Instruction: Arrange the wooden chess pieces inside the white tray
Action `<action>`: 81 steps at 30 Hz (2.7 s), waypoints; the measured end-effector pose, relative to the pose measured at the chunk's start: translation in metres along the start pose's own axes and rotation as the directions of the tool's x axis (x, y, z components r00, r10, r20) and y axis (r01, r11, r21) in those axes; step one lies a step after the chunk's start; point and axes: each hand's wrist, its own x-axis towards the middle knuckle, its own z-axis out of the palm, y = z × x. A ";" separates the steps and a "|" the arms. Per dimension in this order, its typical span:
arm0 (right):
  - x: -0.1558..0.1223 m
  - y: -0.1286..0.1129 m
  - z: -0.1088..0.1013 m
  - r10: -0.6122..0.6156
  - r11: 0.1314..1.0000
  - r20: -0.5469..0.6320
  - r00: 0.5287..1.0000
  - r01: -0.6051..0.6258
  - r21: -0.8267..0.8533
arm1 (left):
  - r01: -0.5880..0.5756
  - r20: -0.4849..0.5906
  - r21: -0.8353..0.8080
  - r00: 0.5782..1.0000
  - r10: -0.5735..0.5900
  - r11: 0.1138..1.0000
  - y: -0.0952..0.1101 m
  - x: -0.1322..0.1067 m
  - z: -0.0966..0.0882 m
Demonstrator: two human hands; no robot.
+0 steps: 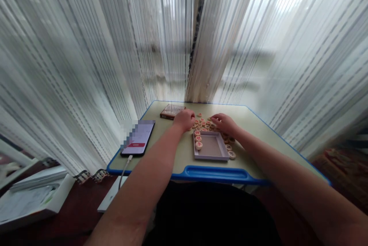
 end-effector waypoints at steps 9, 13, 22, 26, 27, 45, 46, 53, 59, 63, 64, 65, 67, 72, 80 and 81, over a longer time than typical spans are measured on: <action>0.057 -0.043 0.014 0.189 0.963 0.069 0.980 -0.171 -0.207 | -0.004 0.038 0.000 0.999 0.004 1.000 -0.002 0.001 0.001; 0.075 -0.044 0.025 0.285 0.939 0.112 0.952 -0.253 -0.234 | -0.001 0.022 0.015 1.000 0.000 1.000 -0.004 0.002 0.003; 0.068 -0.033 0.032 0.278 0.949 0.098 0.956 -0.257 -0.185 | 0.012 0.039 0.043 0.999 -0.014 0.999 -0.010 0.005 0.005; 0.065 -0.028 0.032 0.278 0.949 0.077 0.957 -0.261 -0.178 | -0.013 0.036 0.068 0.999 0.010 0.998 -0.011 0.008 0.006; 0.065 -0.028 0.033 0.276 0.949 0.084 0.957 -0.258 -0.181 | -0.017 0.036 0.070 0.999 0.014 0.997 -0.011 0.008 0.006; -0.003 -0.081 -0.058 -0.205 0.978 0.297 0.933 0.188 0.085 | -0.025 0.012 0.103 1.000 0.024 0.994 -0.006 0.005 0.002; -0.012 -0.079 -0.056 -0.280 0.959 0.303 0.911 0.254 0.123 | -0.044 0.023 0.101 0.999 0.042 0.994 -0.004 0.006 0.002; -0.034 -0.046 -0.020 -0.315 0.947 0.093 0.945 0.319 -0.038 | -0.112 0.021 0.089 0.994 0.111 0.990 0.003 0.006 0.001; -0.033 -0.038 -0.015 -0.356 0.926 0.181 0.917 0.373 -0.067 | -0.096 0.010 0.092 0.995 0.095 0.991 0.001 0.005 -0.001; -0.032 -0.038 -0.015 -0.376 0.922 0.199 0.905 0.386 -0.013 | -0.103 0.023 0.097 0.995 0.101 0.990 0.003 0.004 -0.001; -0.032 -0.037 -0.015 -0.375 0.924 0.193 0.907 0.383 -0.006 | -0.105 0.029 0.098 0.994 0.102 0.990 0.003 0.004 -0.001; -0.032 -0.037 -0.015 -0.367 0.927 0.188 0.911 0.374 -0.007 | -0.106 0.035 0.098 0.994 0.103 0.990 0.003 0.004 -0.001; -0.031 -0.037 -0.016 -0.339 0.937 0.179 0.924 0.349 -0.026 | -0.103 0.043 0.096 0.994 0.100 0.990 0.004 0.004 -0.001; -0.029 -0.035 -0.015 -0.310 0.948 0.143 0.940 0.317 -0.029 | -0.102 0.071 0.088 0.993 0.096 0.991 0.004 0.004 -0.002; -0.028 -0.032 -0.011 -0.276 0.961 0.107 0.955 0.272 0.048 | -0.117 0.099 0.052 0.989 0.112 0.992 0.007 0.002 -0.003; -0.028 -0.032 -0.012 -0.268 0.963 0.103 0.958 0.265 0.048 | -0.116 0.085 0.043 0.990 0.112 0.992 0.008 0.002 -0.003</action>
